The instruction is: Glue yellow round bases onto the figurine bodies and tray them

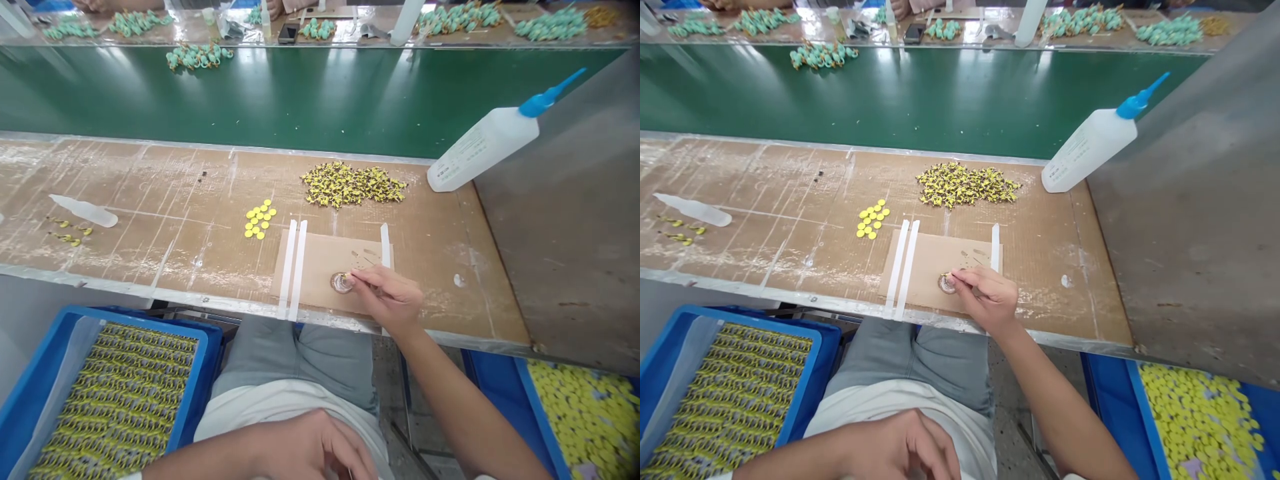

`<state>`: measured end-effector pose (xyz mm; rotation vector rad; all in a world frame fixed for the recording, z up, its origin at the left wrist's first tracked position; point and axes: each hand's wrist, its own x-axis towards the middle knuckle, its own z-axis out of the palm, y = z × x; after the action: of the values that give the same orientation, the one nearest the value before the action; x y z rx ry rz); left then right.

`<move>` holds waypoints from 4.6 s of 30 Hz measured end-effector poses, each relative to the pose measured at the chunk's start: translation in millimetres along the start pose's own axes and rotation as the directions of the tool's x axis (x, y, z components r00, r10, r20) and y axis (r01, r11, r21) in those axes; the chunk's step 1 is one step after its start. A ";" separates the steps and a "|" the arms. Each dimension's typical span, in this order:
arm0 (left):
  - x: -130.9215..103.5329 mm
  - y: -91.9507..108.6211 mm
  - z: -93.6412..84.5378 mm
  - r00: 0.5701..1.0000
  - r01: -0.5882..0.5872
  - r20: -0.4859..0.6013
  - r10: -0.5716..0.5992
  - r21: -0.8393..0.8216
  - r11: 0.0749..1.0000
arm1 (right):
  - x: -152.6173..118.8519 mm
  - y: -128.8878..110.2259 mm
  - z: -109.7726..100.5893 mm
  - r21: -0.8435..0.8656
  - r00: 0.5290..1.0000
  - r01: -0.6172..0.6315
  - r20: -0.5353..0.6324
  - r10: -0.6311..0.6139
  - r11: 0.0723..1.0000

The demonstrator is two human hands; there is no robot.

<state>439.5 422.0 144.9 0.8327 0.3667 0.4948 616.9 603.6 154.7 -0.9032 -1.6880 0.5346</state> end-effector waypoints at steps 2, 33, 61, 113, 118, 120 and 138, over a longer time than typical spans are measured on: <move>-0.9 17.9 1.1 0.992 0.041 -0.111 -0.056 -0.130 0.991 | 0.4 -0.3 0.3 0.006 1.000 0.016 0.011 -0.016 1.000; -1.3 39.0 -32.6 0.856 -0.305 -0.499 0.139 -0.270 0.913 | 8.8 4.1 -4.7 0.033 0.969 0.212 0.119 -0.214 0.977; 21.1 81.5 -37.7 0.680 -0.487 -0.713 0.170 -0.267 0.832 | 4.8 -32.6 -8.6 0.262 0.945 -0.261 -0.128 0.302 0.929; 44.5 103.4 -6.3 0.591 -0.562 -0.759 0.272 -0.146 0.814 | 0.0 -100.8 7.5 0.360 0.995 -0.095 0.034 0.088 0.928; 43.3 104.0 -5.6 0.592 -0.564 -0.753 0.287 -0.133 0.815 | 3.3 -103.2 6.0 0.338 0.997 -0.070 0.053 0.055 0.938; 43.2 103.6 -5.6 0.593 -0.564 -0.755 0.281 -0.140 0.814 | 3.8 -103.8 5.8 0.335 0.997 -0.071 0.046 0.059 0.940; 40.2 100.1 -5.8 0.539 -0.537 -0.797 0.274 -0.074 0.840 | 6.8 -100.4 1.8 0.331 0.987 -0.119 0.144 0.075 0.936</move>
<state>442.7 504.9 214.2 0.3343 0.8620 1.3507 584.7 548.0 232.2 -0.7134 -1.6056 0.9387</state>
